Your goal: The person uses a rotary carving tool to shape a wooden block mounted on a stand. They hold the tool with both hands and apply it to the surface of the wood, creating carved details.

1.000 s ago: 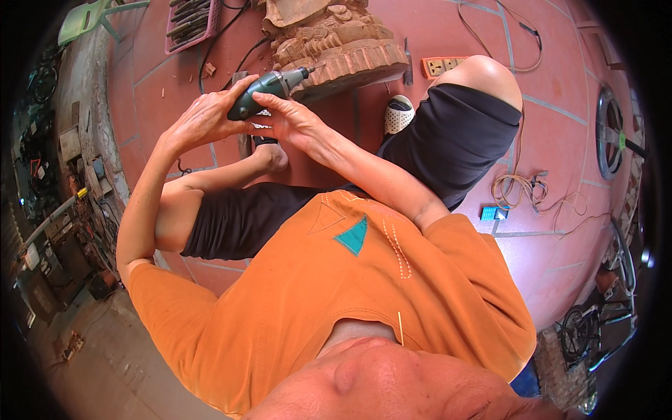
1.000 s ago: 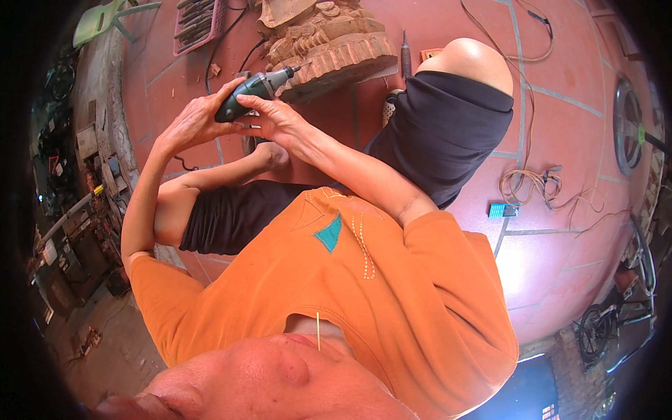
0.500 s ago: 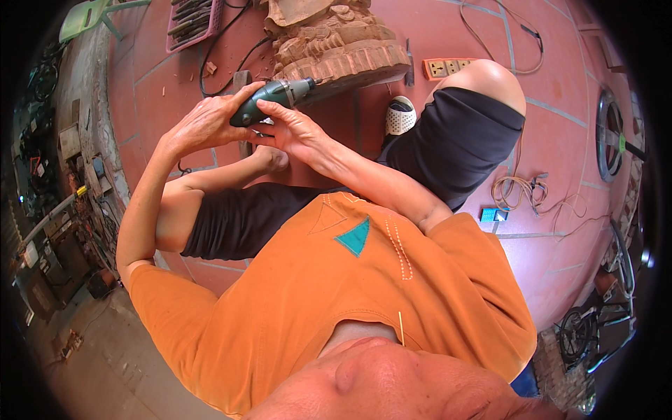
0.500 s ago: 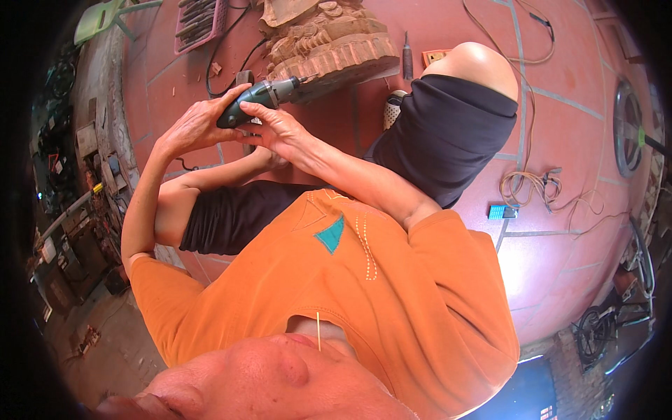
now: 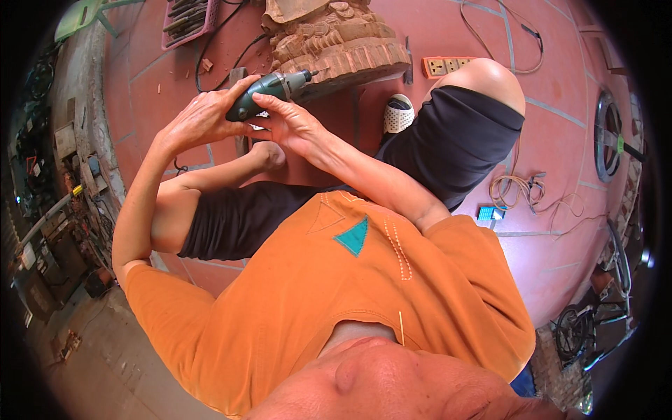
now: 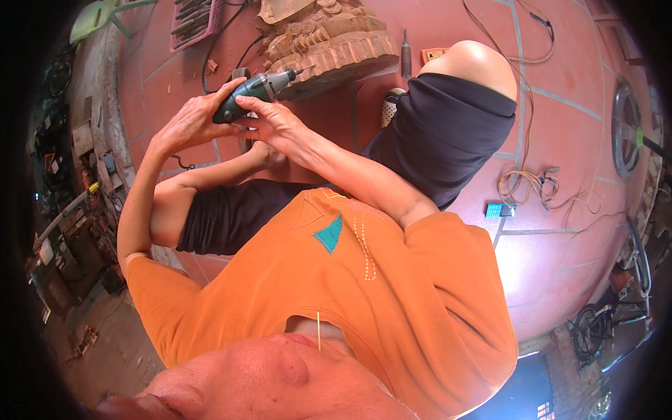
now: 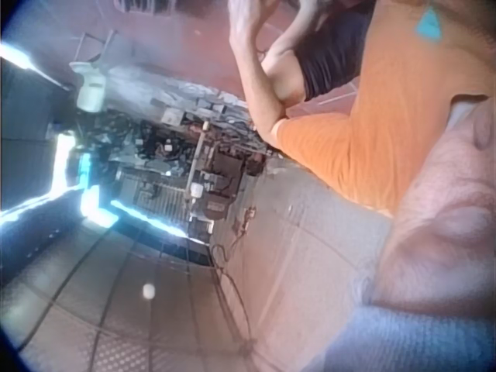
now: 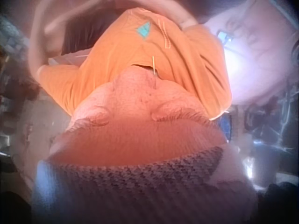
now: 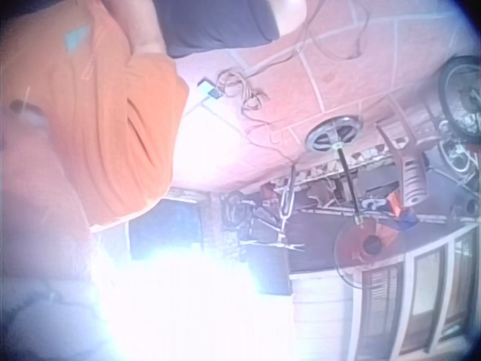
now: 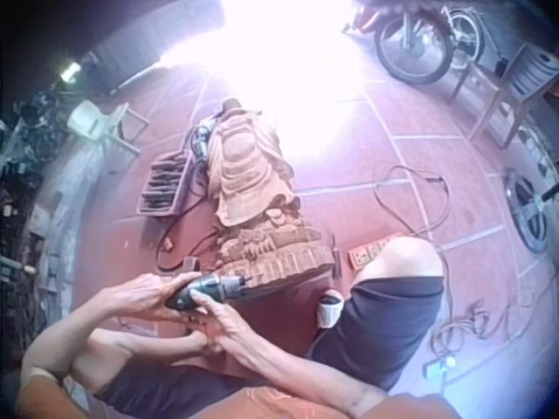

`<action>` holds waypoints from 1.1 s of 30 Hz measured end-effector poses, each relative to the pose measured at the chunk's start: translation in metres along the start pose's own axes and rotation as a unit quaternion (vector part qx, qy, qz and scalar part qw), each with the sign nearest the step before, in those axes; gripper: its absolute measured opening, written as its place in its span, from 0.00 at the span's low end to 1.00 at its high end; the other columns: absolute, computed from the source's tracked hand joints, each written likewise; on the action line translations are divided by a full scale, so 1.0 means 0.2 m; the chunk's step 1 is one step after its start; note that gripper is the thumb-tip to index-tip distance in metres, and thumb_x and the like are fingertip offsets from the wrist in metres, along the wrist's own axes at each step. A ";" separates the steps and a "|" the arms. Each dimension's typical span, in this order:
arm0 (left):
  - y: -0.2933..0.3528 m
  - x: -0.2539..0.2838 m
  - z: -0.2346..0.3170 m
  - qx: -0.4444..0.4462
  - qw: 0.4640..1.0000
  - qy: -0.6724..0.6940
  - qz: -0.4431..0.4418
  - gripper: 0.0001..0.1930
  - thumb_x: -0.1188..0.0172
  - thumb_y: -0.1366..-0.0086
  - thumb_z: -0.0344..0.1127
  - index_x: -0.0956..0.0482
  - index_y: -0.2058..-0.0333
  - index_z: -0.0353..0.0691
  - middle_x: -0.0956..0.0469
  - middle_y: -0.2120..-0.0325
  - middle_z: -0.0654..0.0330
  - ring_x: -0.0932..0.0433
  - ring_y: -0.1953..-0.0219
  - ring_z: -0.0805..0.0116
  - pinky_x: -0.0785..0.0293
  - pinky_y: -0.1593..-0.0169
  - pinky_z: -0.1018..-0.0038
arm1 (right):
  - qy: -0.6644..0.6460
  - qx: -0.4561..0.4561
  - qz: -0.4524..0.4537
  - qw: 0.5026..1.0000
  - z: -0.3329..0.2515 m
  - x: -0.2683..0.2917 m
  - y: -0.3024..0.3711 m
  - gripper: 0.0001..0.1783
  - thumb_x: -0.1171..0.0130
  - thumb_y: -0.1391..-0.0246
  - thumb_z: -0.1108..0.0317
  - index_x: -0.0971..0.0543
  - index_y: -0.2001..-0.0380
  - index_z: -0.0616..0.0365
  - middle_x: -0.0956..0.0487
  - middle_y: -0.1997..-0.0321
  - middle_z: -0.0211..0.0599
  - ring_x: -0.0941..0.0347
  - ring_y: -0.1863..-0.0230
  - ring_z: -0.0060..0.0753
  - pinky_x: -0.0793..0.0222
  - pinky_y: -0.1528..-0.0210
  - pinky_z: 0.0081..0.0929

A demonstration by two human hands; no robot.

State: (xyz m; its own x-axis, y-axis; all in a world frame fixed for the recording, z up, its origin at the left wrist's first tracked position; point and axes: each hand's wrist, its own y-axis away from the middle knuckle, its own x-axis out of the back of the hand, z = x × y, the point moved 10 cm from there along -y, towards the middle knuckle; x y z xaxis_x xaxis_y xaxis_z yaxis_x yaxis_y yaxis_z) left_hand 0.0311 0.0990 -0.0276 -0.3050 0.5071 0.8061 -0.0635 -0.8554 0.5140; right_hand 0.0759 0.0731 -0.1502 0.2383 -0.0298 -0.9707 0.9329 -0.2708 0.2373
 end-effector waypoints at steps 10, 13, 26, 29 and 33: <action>-0.01 0.00 -0.02 0.024 1.000 -0.007 0.004 0.43 0.29 0.45 0.47 0.41 0.33 0.45 0.20 0.64 0.40 0.20 0.59 0.40 0.27 0.57 0.53 | 0.027 0.010 -0.021 0.999 -0.04 -0.01 -0.04 0.25 0.29 0.47 0.63 0.27 0.49 0.54 0.20 0.55 0.37 0.21 0.54 0.40 0.20 0.54 0.44; -0.01 0.00 -0.02 0.022 1.000 -0.013 0.010 0.43 0.29 0.45 0.47 0.40 0.34 0.44 0.20 0.64 0.40 0.20 0.59 0.40 0.26 0.57 0.53 | 0.027 0.010 -0.026 0.999 -0.04 -0.01 -0.04 0.25 0.29 0.47 0.63 0.27 0.49 0.54 0.20 0.55 0.38 0.21 0.54 0.40 0.20 0.53 0.44; 0.00 -0.02 -0.01 0.008 1.000 -0.002 -0.014 0.46 0.27 0.48 0.48 0.41 0.33 0.50 0.19 0.66 0.43 0.20 0.60 0.41 0.27 0.58 0.53 | -0.011 -0.003 -0.016 1.000 0.02 0.01 0.00 0.21 0.32 0.44 0.65 0.26 0.49 0.53 0.21 0.50 0.39 0.23 0.48 0.40 0.23 0.47 0.46; 0.00 -0.02 0.00 0.018 0.999 0.005 -0.032 0.47 0.27 0.50 0.42 0.42 0.33 0.50 0.19 0.63 0.43 0.20 0.59 0.41 0.26 0.57 0.54 | -0.022 -0.014 -0.001 1.000 0.03 0.01 0.02 0.19 0.33 0.43 0.66 0.26 0.50 0.54 0.21 0.51 0.40 0.22 0.51 0.40 0.23 0.48 0.44; -0.01 -0.03 0.00 0.011 0.999 0.009 -0.043 0.48 0.26 0.52 0.39 0.42 0.33 0.50 0.19 0.62 0.43 0.19 0.58 0.41 0.26 0.56 0.54 | -0.032 -0.003 0.007 0.999 0.04 0.01 0.04 0.21 0.29 0.46 0.64 0.24 0.51 0.54 0.20 0.52 0.38 0.22 0.53 0.40 0.22 0.51 0.45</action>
State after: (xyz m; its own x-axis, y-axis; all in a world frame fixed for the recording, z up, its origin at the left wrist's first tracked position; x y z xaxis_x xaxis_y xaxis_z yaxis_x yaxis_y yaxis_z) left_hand 0.0335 0.0981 -0.0326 -0.3155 0.5770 0.7533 -0.0699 -0.8058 0.5880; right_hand 0.0809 0.0629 -0.1513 0.2342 -0.0954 -0.9675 0.9310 -0.2646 0.2514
